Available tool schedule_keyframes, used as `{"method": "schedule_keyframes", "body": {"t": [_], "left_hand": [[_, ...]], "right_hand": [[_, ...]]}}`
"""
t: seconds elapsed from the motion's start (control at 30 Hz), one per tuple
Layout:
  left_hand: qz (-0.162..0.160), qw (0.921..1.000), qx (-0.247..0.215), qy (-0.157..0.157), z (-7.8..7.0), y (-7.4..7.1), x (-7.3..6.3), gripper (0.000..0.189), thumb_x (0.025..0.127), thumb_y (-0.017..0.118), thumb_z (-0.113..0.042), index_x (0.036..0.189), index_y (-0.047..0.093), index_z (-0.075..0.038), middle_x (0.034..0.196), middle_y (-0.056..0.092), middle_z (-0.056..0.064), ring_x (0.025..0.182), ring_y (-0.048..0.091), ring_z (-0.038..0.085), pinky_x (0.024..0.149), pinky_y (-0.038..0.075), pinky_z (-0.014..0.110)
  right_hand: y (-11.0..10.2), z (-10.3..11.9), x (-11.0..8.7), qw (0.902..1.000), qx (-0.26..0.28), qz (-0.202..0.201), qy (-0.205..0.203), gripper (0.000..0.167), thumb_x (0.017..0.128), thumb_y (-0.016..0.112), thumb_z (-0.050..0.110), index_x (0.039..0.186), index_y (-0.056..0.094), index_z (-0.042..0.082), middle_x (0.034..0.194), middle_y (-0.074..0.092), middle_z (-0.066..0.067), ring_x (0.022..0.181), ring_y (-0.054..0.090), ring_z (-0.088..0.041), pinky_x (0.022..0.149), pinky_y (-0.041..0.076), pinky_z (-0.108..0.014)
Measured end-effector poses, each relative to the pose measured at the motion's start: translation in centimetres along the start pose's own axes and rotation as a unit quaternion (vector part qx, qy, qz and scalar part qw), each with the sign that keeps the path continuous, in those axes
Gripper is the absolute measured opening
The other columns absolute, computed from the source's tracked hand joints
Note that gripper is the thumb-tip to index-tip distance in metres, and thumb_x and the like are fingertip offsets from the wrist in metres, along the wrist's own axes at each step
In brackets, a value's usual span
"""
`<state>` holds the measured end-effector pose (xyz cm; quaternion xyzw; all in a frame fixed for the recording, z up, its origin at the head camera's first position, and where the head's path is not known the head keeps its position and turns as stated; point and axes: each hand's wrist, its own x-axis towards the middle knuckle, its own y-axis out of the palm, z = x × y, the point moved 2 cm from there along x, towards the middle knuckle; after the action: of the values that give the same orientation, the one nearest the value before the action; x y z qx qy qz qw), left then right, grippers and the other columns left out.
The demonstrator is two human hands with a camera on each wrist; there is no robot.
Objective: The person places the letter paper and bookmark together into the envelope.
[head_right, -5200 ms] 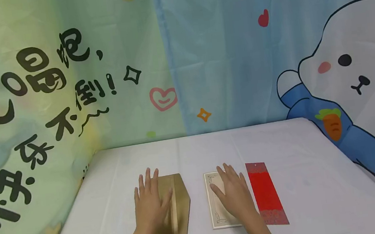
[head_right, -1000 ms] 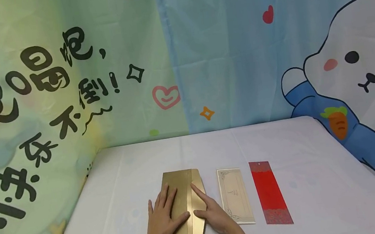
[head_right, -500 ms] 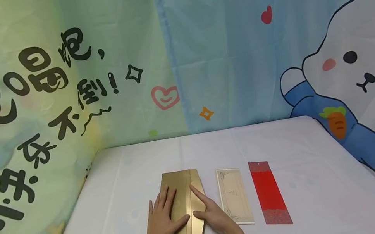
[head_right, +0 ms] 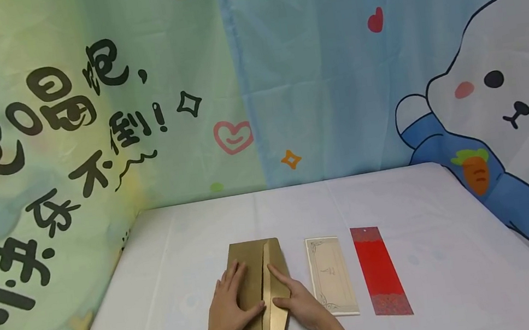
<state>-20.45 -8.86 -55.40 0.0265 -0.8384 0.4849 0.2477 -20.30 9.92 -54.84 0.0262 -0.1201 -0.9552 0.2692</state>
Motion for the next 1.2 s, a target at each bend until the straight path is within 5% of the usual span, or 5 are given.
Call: {"method": "schedule_keyframes", "body": {"t": [0.2, 0.43, 0.63, 0.87, 1.2], "left_hand": [[-0.013, 0.9994, 0.031, 0.007, -0.2, 0.1, 0.4, 0.093, 0.066, 0.06, -0.068, 0.143, 0.037, -0.021, 0.149, 0.027, 0.005, 0.123, 0.039, 0.04, 0.097, 0.032, 0.054], [-0.032, 0.9976, 0.053, -0.03, -0.6, 0.5, 1.5, 0.098, 0.064, 0.054, -0.078, 0.144, 0.034, -0.025, 0.15, 0.026, 0.006, 0.117, 0.044, 0.04, 0.094, 0.035, 0.052], [-0.057, 0.9964, 0.044, -0.045, -0.8, 0.5, 2.1, 0.098, 0.063, 0.058, -0.075, 0.143, 0.037, -0.023, 0.147, 0.03, 0.007, 0.114, 0.048, 0.036, 0.089, 0.039, 0.049], [-0.063, 0.9956, 0.045, -0.052, -0.9, 0.6, 2.0, 0.095, 0.062, 0.063, -0.068, 0.142, 0.038, -0.024, 0.149, 0.028, 0.005, 0.099, 0.054, 0.033, 0.064, 0.048, 0.04], [-0.058, 0.9941, 0.024, -0.088, -1.1, 0.3, 1.9, 0.087, 0.061, 0.067, -0.06, 0.137, 0.046, -0.024, 0.148, 0.03, 0.002, 0.079, 0.052, 0.025, 0.046, 0.038, 0.027]], "right_hand": [[0.0, 0.2, 0.0, 0.9986, -0.049, -0.017, -0.008, 0.076, 0.085, 0.055, -0.003, 0.149, 0.019, 0.018, 0.153, -0.003, -0.014, 0.137, 0.005, -0.032, 0.1, 0.032, -0.029], [-0.1, 0.3, 0.1, 0.9987, -0.05, -0.011, -0.008, 0.075, 0.085, 0.057, 0.0, 0.148, 0.02, 0.018, 0.153, 0.002, -0.013, 0.135, 0.014, -0.034, 0.097, 0.037, -0.032], [-0.3, 0.3, 0.0, 0.996, -0.087, -0.018, -0.007, 0.075, 0.084, 0.058, 0.001, 0.148, 0.023, 0.019, 0.154, 0.006, -0.008, 0.138, 0.001, -0.027, 0.106, 0.018, -0.041], [-0.4, 0.4, -0.1, 0.9952, -0.096, -0.017, -0.01, 0.075, 0.084, 0.059, 0.002, 0.148, 0.022, 0.019, 0.154, 0.007, -0.005, 0.138, 0.001, -0.025, 0.107, 0.014, -0.041], [-0.1, 0.5, -0.2, 0.9952, -0.096, -0.017, -0.005, 0.076, 0.084, 0.058, 0.002, 0.148, 0.021, 0.02, 0.154, 0.005, -0.006, 0.138, 0.005, -0.026, 0.106, 0.02, -0.04]]}}
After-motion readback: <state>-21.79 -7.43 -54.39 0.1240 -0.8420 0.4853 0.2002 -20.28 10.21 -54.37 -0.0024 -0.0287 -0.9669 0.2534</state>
